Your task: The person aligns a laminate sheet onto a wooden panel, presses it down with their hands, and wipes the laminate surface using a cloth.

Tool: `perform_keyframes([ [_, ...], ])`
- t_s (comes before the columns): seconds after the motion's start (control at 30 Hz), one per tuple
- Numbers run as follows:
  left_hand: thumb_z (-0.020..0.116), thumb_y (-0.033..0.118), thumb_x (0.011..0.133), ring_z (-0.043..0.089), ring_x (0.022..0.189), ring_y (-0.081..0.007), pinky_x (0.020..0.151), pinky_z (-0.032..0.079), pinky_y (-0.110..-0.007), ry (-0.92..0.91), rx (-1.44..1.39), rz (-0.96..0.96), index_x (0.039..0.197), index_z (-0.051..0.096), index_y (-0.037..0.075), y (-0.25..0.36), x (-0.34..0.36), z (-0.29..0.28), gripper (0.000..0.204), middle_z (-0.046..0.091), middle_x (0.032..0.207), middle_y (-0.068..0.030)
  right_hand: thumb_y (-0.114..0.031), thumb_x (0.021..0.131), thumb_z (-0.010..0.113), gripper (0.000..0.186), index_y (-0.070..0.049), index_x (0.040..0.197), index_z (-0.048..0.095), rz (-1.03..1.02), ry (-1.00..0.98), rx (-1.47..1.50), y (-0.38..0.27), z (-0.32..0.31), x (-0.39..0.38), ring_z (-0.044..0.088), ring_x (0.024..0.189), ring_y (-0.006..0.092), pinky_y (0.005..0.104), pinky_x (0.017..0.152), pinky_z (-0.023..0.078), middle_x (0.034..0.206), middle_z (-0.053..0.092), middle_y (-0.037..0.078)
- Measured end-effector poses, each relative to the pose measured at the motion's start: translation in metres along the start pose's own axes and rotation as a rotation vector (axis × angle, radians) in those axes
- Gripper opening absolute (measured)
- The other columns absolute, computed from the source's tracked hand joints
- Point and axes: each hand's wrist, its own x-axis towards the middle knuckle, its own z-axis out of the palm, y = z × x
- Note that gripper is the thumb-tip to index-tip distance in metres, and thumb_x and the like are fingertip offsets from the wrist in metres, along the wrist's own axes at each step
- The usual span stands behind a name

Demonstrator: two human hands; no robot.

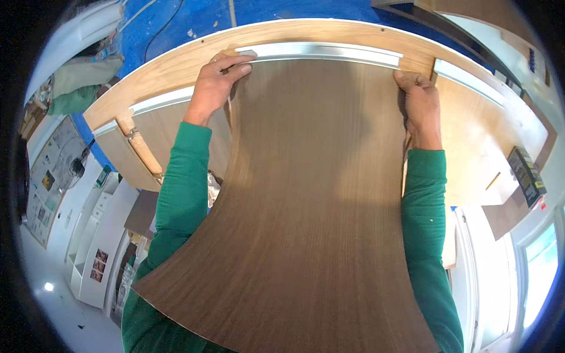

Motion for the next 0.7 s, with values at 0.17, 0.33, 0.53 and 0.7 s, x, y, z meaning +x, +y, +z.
perform_keyframes([
  [0.17, 0.08, 0.014, 0.099, 0.063, 0.09, -0.0138, 0.085, 0.052, -0.031, -0.038, -0.191, -0.153, 0.121, 0.086, 0.008, -0.011, 0.002, -0.013, 0.024, 0.076, 0.107, -0.0032, -0.022, 0.104, 0.079, 0.019, -0.003, 0.1, 0.075, -0.042, 0.035, 0.073, -0.008, 0.016, -0.012, 0.061, 0.068, 0.0107, 0.0259, 0.064, 0.047, 0.086, 0.071, 0.003],
  [0.33, 0.081, 0.008, 0.098, 0.073, 0.105, -0.0139, 0.099, 0.057, -0.03, -0.031, -0.298, -0.223, 0.123, 0.084, 0.004, -0.008, 0.007, -0.015, 0.025, 0.083, 0.116, -0.0056, -0.022, 0.103, 0.079, 0.02, -0.002, 0.104, 0.076, -0.005, -0.012, 0.051, -0.002, 0.003, -0.003, 0.063, 0.071, 0.0104, 0.0271, 0.065, 0.049, 0.087, 0.073, 0.003],
  [0.53, 0.081, 0.012, 0.097, 0.073, 0.102, -0.0147, 0.093, 0.057, -0.029, -0.03, -0.199, -0.153, 0.119, 0.086, 0.005, -0.019, 0.011, -0.013, 0.023, 0.084, 0.113, -0.0077, -0.023, 0.1, 0.083, 0.023, -0.001, 0.1, 0.076, -0.037, 0.056, -0.036, -0.004, 0.007, -0.006, 0.056, 0.066, 0.0093, 0.0257, 0.061, 0.044, 0.082, 0.068, 0.0],
  [0.7, 0.079, 0.009, 0.1, 0.071, 0.097, -0.0091, 0.093, 0.056, -0.027, -0.048, -0.203, -0.193, 0.117, 0.085, 0.004, -0.007, 0.009, -0.015, 0.019, 0.083, 0.108, -0.0019, -0.023, 0.102, 0.08, 0.025, -0.001, 0.093, 0.071, -0.059, 0.036, -0.052, -0.015, 0.016, -0.015, 0.054, 0.066, 0.0097, 0.0277, 0.06, 0.043, 0.079, 0.064, 0.0],
])
